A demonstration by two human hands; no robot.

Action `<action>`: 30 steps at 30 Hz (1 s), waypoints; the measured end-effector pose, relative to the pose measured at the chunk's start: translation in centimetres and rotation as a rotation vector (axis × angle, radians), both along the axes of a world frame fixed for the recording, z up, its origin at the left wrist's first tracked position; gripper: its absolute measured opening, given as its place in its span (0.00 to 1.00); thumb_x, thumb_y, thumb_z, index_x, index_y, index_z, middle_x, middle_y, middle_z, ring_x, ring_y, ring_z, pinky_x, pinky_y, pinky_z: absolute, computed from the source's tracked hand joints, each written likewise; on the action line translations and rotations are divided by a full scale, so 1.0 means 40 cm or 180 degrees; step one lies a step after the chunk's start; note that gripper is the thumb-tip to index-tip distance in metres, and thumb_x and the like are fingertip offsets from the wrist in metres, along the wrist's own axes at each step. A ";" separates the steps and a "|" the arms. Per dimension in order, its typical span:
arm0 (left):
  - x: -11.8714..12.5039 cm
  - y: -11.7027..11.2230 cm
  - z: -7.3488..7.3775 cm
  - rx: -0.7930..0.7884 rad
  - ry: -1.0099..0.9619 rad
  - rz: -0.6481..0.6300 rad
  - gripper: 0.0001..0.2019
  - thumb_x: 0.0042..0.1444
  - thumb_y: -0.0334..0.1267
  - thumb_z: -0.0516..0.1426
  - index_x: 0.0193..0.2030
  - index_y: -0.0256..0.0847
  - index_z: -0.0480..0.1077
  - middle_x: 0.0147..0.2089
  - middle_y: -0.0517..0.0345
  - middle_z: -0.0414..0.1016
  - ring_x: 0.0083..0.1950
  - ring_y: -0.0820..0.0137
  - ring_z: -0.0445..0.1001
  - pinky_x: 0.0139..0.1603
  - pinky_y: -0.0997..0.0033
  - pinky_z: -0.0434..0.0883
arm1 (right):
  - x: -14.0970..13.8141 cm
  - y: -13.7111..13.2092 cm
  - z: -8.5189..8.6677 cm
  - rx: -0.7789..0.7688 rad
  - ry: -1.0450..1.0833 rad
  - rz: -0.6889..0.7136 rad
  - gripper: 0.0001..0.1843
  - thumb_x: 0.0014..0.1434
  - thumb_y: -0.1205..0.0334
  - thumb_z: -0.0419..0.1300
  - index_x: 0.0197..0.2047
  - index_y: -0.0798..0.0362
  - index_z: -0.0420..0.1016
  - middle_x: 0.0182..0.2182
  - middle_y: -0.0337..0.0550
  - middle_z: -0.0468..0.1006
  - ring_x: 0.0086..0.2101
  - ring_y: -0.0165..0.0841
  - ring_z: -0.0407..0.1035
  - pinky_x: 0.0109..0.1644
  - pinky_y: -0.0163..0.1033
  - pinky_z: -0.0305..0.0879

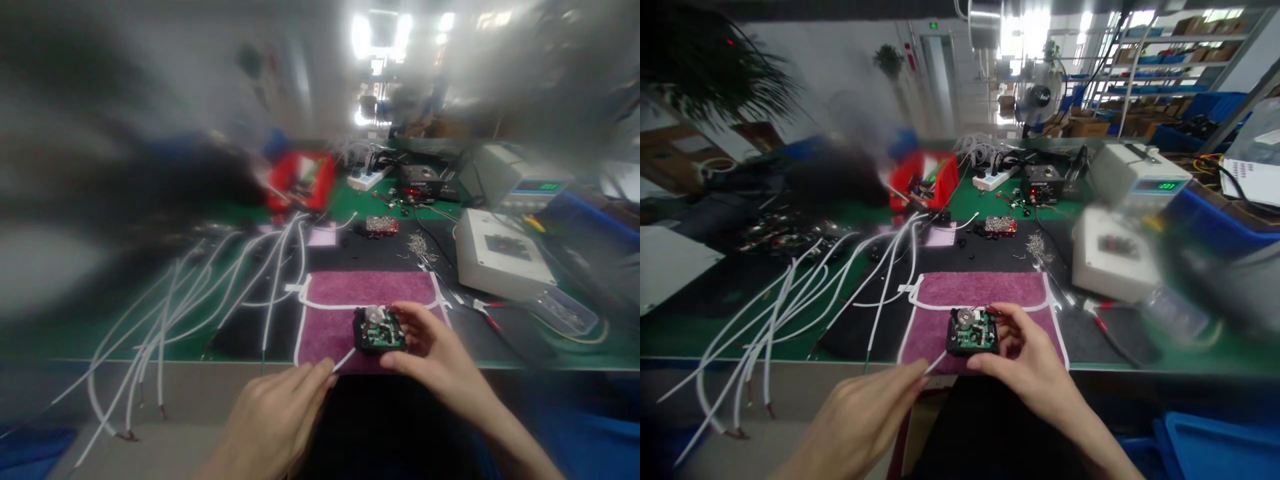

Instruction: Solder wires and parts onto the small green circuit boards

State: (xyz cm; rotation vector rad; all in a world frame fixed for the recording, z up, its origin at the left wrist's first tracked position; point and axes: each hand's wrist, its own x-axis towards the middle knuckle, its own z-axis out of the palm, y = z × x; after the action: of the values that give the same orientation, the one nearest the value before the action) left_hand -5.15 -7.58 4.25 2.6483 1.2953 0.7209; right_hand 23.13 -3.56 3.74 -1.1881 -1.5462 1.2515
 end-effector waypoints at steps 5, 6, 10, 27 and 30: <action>-0.018 -0.022 -0.045 -0.0007 0.0668 0.0087 0.10 0.78 0.34 0.52 0.54 0.42 0.75 0.38 0.57 0.85 0.33 0.61 0.87 0.31 0.63 0.81 | 0.019 0.036 -0.031 0.0728 -0.0955 0.0372 0.37 0.58 0.57 0.82 0.65 0.42 0.71 0.53 0.39 0.79 0.49 0.37 0.76 0.54 0.42 0.74; -0.016 -0.027 -0.041 0.0020 0.0629 0.0147 0.09 0.77 0.34 0.53 0.53 0.43 0.75 0.40 0.56 0.85 0.35 0.61 0.87 0.32 0.62 0.81 | 0.019 0.038 -0.035 0.0818 -0.1034 0.0385 0.38 0.58 0.58 0.82 0.65 0.41 0.71 0.56 0.39 0.78 0.53 0.39 0.74 0.58 0.45 0.71; 0.010 -0.032 -0.025 -0.0049 -0.0135 0.0572 0.10 0.74 0.38 0.61 0.59 0.43 0.73 0.47 0.54 0.86 0.44 0.61 0.87 0.43 0.61 0.83 | 0.013 0.038 -0.043 0.1061 -0.1301 0.0505 0.37 0.60 0.56 0.81 0.66 0.41 0.69 0.57 0.40 0.76 0.55 0.40 0.71 0.60 0.48 0.69; 0.046 0.003 -0.071 -0.0771 -0.1001 0.0828 0.26 0.69 0.52 0.66 0.68 0.47 0.66 0.61 0.49 0.79 0.60 0.58 0.80 0.60 0.54 0.81 | 0.025 0.010 -0.052 0.1089 -0.1819 0.0821 0.30 0.74 0.50 0.68 0.72 0.42 0.63 0.64 0.47 0.71 0.61 0.45 0.68 0.65 0.54 0.71; 0.005 0.025 -0.062 -0.0439 -0.0905 0.1145 0.17 0.73 0.41 0.63 0.65 0.45 0.70 0.59 0.50 0.79 0.57 0.60 0.81 0.61 0.55 0.80 | 0.048 -0.004 -0.037 0.1245 -0.1860 0.0671 0.32 0.74 0.46 0.67 0.74 0.41 0.62 0.67 0.46 0.70 0.64 0.43 0.67 0.67 0.52 0.71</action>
State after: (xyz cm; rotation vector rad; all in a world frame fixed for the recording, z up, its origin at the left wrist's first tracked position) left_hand -4.95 -6.58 1.78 2.1325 1.6800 0.9697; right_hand 25.04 -3.74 2.25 -1.2060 -2.2687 0.6908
